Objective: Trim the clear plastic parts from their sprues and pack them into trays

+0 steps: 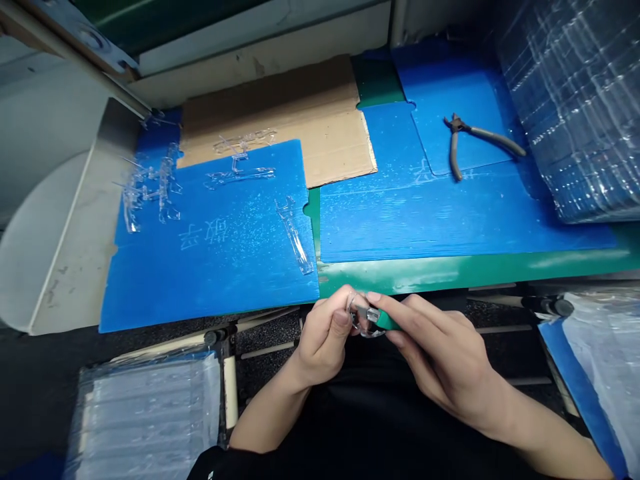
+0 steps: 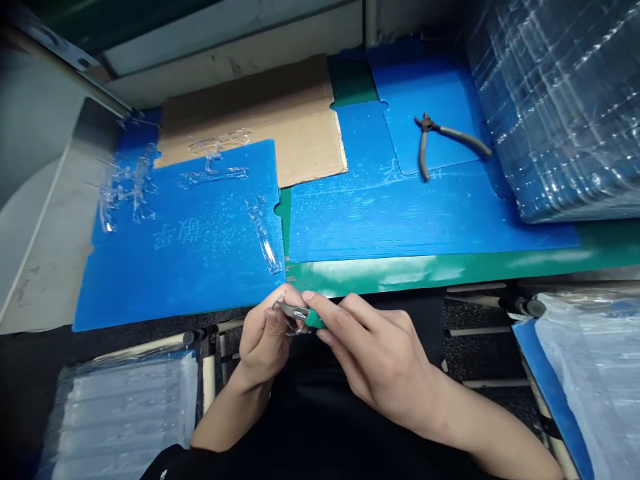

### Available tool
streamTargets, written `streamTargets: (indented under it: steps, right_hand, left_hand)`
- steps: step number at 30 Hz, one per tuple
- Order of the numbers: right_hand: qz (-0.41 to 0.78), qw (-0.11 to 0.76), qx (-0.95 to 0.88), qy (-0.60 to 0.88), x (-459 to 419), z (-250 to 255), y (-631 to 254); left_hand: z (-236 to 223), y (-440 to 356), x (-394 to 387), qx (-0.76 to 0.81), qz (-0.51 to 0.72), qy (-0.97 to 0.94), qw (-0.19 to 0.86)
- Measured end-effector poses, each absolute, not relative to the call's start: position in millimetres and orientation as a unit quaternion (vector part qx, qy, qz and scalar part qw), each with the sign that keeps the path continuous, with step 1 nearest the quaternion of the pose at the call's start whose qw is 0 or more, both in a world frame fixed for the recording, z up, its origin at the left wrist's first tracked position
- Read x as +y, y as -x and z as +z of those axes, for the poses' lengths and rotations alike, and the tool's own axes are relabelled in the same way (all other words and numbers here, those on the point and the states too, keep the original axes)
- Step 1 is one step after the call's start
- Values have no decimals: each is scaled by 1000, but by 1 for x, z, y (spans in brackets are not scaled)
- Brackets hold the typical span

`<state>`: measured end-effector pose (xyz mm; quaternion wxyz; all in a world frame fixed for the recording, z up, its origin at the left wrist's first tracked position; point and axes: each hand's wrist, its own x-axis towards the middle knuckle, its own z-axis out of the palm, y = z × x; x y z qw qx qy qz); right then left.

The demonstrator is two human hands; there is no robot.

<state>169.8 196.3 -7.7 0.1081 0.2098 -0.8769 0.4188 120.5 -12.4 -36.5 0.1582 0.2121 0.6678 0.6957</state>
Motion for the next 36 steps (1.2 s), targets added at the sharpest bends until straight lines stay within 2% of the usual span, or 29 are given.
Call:
streamTargets:
  steps: [10,22,28,32,36]
  right_hand:
    - [476,91,-850,-209,193,-11,-174]
    - [559,93,-810,-152,181,-15,-182]
    - [572,95,-810,-91,172,-23,-176]
    - [616,92,-782,8,175,-35,-165]
    - [710,86,-695,72,176,-40,-163]
  left_hand:
    - [-39,-124,-11,664,699,-218,151]
    - [-42,-124,-9,668,698,-234,110]
    - [-47,-126,-6,654,707,-238,122]
    - [-37,-123,4,570,777,-241,113]
    - [-12,-102,7,416,907,-67,17]
